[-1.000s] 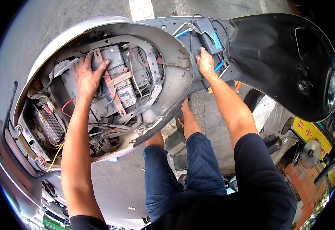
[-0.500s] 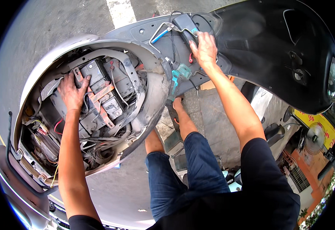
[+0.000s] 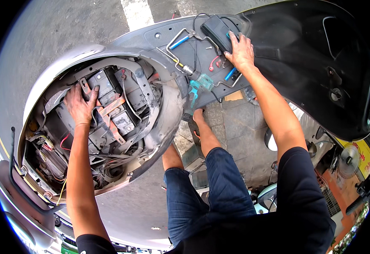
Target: The person uses a power drill and their hands to disassemble and adjust electrical components and screws inside the battery compartment of a scooter.
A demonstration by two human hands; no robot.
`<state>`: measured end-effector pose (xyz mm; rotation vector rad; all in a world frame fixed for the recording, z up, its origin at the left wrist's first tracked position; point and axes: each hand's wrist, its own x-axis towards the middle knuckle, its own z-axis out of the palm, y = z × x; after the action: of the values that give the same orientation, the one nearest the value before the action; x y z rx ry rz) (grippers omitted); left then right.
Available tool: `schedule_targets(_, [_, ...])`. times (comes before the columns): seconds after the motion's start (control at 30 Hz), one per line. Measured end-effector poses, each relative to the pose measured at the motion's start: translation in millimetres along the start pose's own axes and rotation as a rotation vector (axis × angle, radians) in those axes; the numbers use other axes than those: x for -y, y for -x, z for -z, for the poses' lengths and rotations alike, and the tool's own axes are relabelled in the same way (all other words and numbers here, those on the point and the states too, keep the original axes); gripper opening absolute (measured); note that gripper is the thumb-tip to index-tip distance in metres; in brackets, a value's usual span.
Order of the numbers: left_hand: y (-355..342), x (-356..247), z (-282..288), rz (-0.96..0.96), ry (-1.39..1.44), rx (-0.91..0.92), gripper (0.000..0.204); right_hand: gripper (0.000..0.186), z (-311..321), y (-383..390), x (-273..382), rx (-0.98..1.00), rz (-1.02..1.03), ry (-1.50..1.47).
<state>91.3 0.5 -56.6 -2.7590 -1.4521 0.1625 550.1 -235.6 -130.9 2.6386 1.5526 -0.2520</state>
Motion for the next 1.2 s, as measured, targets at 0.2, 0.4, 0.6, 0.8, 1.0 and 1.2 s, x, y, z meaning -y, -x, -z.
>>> schedule_targets(0.2, [1,-2,1,0.0,-0.016,-0.007,0.069,0.031,1,5,49,0.336,0.107,-0.419])
schedule_targets(0.4, [-1,1,-4,-0.081,0.001,-0.143,0.064,0.032,-74,-24,42,0.167,0.209,-0.051])
schedule_targets(0.6, [3,1,-4,0.004,0.069,-0.041,0.069,0.031,-77,-24,46,0.332,0.339,0.081])
schedule_targets(0.8, [-7,0,9,-0.026,0.193,-0.106,0.06,0.023,86,-11,81,0.04,-0.071,-0.624])
schedule_targets(1.0, [9,23,7,0.016,0.255,-0.101,0.058,0.013,212,36,234,0.082,0.322,-1.171])
schedule_targets(1.2, [1,10,0,-0.043,0.285,-0.151,0.055,0.027,114,3,350,0.089,0.44,-1.048])
